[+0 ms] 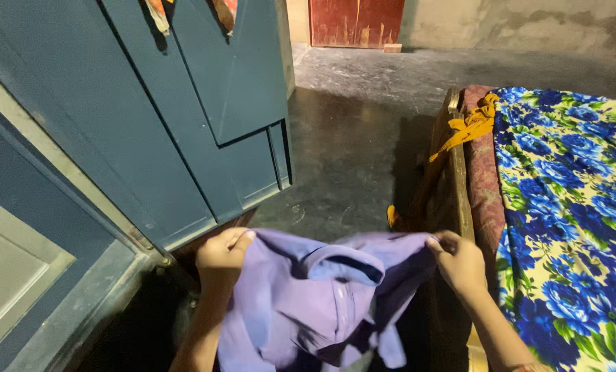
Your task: The person takes a t-shirt and a button-down shirt out of a locker, shakes them out over a bed, and سپس uses a cloth to wipe down the interior shelves of the locker.
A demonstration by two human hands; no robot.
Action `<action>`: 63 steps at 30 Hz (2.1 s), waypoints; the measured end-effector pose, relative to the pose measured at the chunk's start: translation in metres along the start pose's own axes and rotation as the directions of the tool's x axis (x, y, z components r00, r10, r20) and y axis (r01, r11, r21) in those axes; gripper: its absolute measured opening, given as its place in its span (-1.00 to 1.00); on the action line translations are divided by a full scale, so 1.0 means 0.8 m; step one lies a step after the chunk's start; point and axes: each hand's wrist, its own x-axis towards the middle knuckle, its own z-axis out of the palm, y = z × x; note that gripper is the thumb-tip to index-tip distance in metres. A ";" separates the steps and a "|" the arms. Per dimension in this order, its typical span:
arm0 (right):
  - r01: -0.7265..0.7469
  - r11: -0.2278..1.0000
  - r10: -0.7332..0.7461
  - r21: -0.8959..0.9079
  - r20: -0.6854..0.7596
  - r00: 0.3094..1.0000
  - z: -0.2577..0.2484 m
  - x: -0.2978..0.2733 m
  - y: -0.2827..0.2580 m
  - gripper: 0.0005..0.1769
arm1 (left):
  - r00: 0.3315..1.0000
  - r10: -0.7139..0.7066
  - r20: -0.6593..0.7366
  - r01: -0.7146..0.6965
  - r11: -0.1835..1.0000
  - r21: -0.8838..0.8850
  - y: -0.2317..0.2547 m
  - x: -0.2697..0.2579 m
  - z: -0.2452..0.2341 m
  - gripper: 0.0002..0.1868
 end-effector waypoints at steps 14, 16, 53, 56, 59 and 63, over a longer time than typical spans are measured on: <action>0.215 0.965 -0.245 -0.153 -0.221 0.944 -0.008 0.041 0.022 -0.66 | 0.993 -0.002 -0.122 0.021 0.988 0.151 -0.012 0.010 0.016 -0.74; 0.147 0.988 -0.151 -0.035 -0.123 0.981 0.009 0.026 0.068 -0.65 | 0.980 0.142 -0.141 -0.092 0.946 0.310 -0.049 -0.007 0.023 -0.78; 0.017 0.677 -0.185 0.736 0.147 0.972 -0.106 0.042 -0.220 -0.40 | 0.854 -0.318 0.411 0.069 0.854 0.515 -0.181 -0.097 0.217 -0.21; 0.378 0.822 -0.453 0.426 0.086 0.888 -0.087 0.045 -0.125 -0.40 | 0.886 -0.353 0.301 0.128 0.809 0.574 -0.204 -0.083 0.206 -0.44; 0.181 0.907 -0.280 0.381 0.224 0.933 -0.059 0.001 -0.005 -0.14 | 0.968 -0.237 0.082 0.152 0.813 0.562 -0.201 -0.108 0.184 -0.38; 0.126 0.983 -0.158 0.135 0.263 0.952 -0.025 -0.060 0.099 -0.10 | 0.999 -0.020 0.040 0.000 0.895 0.446 -0.156 -0.103 0.159 -0.21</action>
